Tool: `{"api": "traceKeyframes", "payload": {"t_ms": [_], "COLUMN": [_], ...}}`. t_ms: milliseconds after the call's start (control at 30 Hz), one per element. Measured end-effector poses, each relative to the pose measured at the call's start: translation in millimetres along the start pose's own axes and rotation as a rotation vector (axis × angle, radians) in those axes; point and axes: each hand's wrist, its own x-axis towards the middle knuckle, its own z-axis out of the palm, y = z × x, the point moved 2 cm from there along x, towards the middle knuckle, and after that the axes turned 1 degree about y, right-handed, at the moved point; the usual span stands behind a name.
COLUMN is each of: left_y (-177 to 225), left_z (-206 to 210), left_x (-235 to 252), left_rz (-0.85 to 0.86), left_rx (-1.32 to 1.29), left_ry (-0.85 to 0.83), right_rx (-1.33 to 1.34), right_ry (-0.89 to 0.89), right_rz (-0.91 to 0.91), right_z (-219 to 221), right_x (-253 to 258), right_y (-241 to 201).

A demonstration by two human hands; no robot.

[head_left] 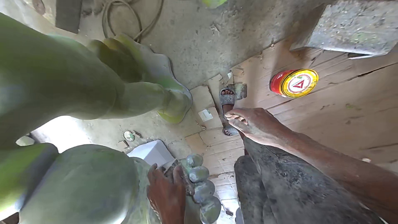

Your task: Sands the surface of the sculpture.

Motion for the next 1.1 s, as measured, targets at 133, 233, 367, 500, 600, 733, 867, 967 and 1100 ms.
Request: {"api": "traceKeyframes", "payload": {"t_ms": [133, 233, 367, 500, 600, 733, 867, 967, 1100], "left_y": [14.5, 27.4, 15.6, 1.3, 9.0, 26.3, 10.6, -14.9, -36.0], "left_z": [3.5, 13.2, 3.6, -21.3, -27.1, -31.4, -36.3, -25.0, 14.8], "left_x": [32.6, 69.9, 73.9, 57.5, 46.8, 33.2, 23.7, 8.3, -14.0], "left_rz": [0.011, -0.049, -0.042, -0.123, -0.154, -0.131, 0.091, 0.165, 0.200], "left_rx": [0.016, 0.102, -0.020, -0.321, -0.538, -1.116, -1.451, -1.055, -0.354], "left_ry": [-0.057, -0.155, -0.015, 0.113, 0.087, -0.107, -0.383, -0.225, -0.126], "right_rx": [-0.009, -0.036, -0.008, 0.106, 0.185, 0.188, 0.246, 0.141, 0.083], "right_ry": [-0.032, -0.035, -0.001, 0.021, 0.003, -0.111, -0.082, -0.146, -0.303], "right_rz": [0.062, 0.052, 0.016, -0.085, -0.292, -0.406, -0.415, -0.497, -0.365], "right_z": [5.3, 6.6, -0.7, 8.2, 25.5, 51.4, 49.7, 42.1, 40.3], "right_x": [-3.7, -4.7, -3.0, -0.2, -5.2, -4.3, 19.4, 36.2, 55.1], "right_y": [11.7, 4.5, -16.5, -56.8, -110.2, -151.2, -154.2, -149.6, -125.6]}}
